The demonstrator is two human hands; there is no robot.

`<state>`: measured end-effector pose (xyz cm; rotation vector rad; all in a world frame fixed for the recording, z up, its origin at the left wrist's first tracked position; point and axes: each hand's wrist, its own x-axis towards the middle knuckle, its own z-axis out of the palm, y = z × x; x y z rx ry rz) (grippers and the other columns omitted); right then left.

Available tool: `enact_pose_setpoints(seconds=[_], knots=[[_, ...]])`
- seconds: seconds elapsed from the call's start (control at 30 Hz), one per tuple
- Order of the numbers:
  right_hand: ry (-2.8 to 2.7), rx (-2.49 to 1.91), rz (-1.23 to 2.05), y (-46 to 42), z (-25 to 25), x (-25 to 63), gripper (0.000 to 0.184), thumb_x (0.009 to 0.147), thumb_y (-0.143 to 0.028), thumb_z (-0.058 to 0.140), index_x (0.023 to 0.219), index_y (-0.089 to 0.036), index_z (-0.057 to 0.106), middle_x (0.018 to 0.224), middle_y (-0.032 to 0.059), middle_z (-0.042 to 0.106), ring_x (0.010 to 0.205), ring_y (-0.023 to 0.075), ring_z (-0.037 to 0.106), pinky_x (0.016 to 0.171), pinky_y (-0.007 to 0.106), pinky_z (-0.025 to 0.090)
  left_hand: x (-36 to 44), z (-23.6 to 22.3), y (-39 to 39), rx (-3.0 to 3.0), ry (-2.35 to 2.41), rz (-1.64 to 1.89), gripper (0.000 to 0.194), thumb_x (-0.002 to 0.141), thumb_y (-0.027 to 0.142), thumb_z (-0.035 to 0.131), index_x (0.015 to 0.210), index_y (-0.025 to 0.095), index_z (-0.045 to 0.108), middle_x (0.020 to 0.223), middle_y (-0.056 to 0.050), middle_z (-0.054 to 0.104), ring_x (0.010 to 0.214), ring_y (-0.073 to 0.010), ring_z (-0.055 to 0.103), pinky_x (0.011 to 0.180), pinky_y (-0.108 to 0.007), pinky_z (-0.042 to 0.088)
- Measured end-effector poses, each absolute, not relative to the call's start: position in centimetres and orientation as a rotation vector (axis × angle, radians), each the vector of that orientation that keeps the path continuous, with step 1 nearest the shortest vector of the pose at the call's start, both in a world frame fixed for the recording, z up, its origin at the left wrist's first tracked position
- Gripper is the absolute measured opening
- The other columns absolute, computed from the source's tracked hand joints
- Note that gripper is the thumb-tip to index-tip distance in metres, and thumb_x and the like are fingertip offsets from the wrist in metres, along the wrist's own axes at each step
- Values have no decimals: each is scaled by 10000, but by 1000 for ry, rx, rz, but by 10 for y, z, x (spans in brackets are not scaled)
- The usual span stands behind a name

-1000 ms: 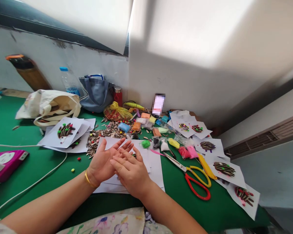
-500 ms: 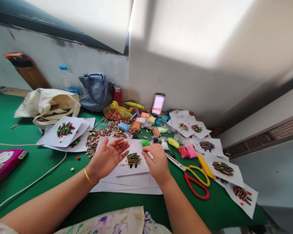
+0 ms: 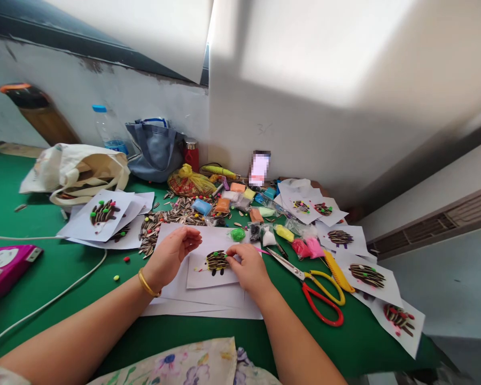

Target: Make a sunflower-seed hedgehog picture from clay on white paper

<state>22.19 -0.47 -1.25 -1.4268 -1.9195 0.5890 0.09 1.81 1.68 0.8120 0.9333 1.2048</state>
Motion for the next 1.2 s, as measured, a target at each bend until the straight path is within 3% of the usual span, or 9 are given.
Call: enact_pose_setpoints(seconds=[0.47, 1.2], knots=[[-1970, -1434, 404, -2, -11, 216, 80, 817, -193, 673, 834, -246, 730, 960, 46, 671, 993, 237, 552, 910, 412, 432, 3, 15, 17, 838, 962, 1176, 292, 826, 461, 609, 840, 181, 691, 869, -63, 676, 861, -190, 621, 852, -334, 463], [-1969, -1376, 380, -1, -16, 219, 98, 840, -243, 655, 845, -258, 752, 979, 59, 684, 994, 246, 567, 911, 446, 459, 3, 8, 19, 854, 1027, 1159, 311, 795, 484, 643, 834, 181, 701, 871, -67, 690, 858, -197, 631, 847, -334, 459]])
